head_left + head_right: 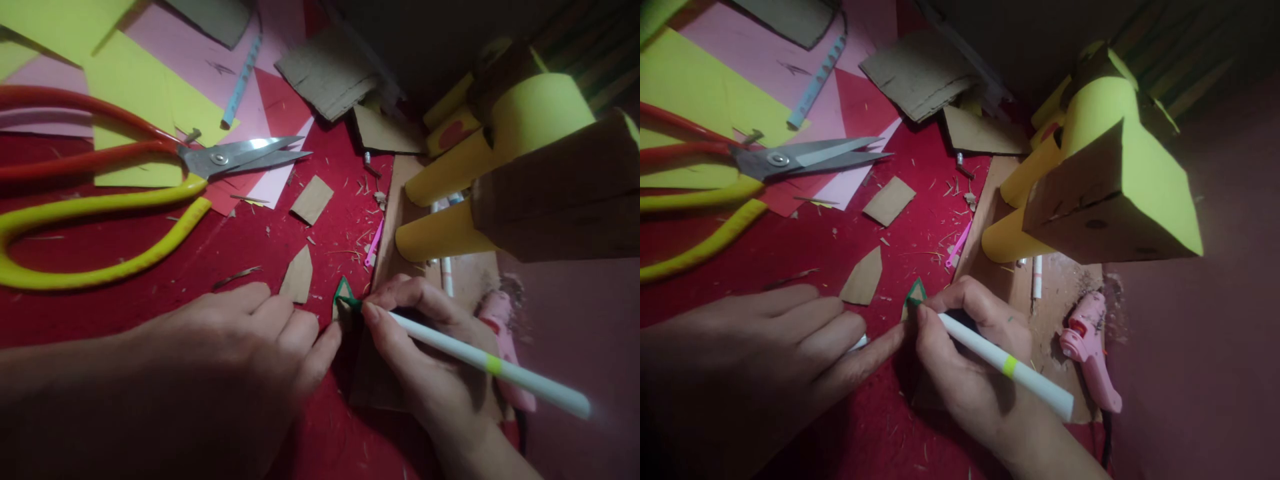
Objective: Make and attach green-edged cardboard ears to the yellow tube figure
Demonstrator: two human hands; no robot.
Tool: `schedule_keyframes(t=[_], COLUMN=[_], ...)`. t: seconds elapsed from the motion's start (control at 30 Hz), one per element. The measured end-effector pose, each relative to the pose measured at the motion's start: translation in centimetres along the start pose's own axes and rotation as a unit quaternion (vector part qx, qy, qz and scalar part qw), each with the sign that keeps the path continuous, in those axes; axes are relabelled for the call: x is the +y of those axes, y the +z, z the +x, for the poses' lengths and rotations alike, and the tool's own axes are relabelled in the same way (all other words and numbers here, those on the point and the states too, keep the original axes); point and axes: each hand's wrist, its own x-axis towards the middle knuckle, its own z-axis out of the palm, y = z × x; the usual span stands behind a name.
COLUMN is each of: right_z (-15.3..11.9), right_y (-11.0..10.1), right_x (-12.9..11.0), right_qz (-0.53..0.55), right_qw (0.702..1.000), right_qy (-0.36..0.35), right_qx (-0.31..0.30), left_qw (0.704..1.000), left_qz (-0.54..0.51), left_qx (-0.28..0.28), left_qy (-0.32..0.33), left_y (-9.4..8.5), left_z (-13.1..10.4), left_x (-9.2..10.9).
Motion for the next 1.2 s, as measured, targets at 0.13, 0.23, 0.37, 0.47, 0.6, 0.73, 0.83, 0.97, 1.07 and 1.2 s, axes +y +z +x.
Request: schedule_keyframes(t=[0.13, 0.23, 0.37, 0.47, 0.6, 0.73, 0.83, 0.97, 1.07, 1.2], right_z=[0.1, 0.1, 0.1, 0.0, 0.0, 0.0, 0.2, 0.5, 0.5, 0.3], right_y=[0.1, 0.0, -0.2, -0.3, -0.4, -0.5, -0.7, -1.0, -1.0, -1.0], right_x=[0.0, 0.1, 0.2, 0.4, 0.6, 0.8, 1.0, 1.2, 1.3, 1.2], right_qz=[-0.002, -0.008, -0.020, -0.024, -0.024, -0.024, -0.025, -0.021, -0.021, -0.028], right_qw=[1.000, 1.000, 1.000, 0.999, 0.998, 0.997, 0.996, 0.994, 0.994, 0.994], right_qy=[0.010, -0.001, -0.014, -0.030, -0.046, -0.049, -0.061, -0.075, -0.073, -0.076], right_qx=[0.010, -0.002, -0.011, -0.023, -0.040, -0.049, -0.058, -0.078, -0.076, -0.073], left_qw=[1.000, 1.000, 1.000, 1.000, 1.000, 1.000, 1.000, 1.000, 1.000, 1.000], left_qz=[-0.001, 0.000, -0.011, -0.004, -0.007, -0.008, -0.009, -0.005, -0.006, -0.003], left_qx=[0.006, 0.013, 0.017, 0.017, 0.013, 0.018, 0.017, 0.010, 0.012, 0.012], left_qy=[-0.006, -0.004, 0.005, 0.003, -0.003, 0.003, -0.004, 0.014, 0.007, -0.006], left_y=[-0.1, -0.1, -0.1, 0.0, 0.0, 0.1, 0.1, 0.2, 0.3, 0.3], left_z=[0.2, 0.1, 0.0, 0.1, 0.1, 0.1, -0.1, -0.3, -0.4, -0.4], left_x=[0.0, 0.0, -0.1, -0.1, -0.1, -0.1, 0.0, 0.3, 0.5, 0.7])
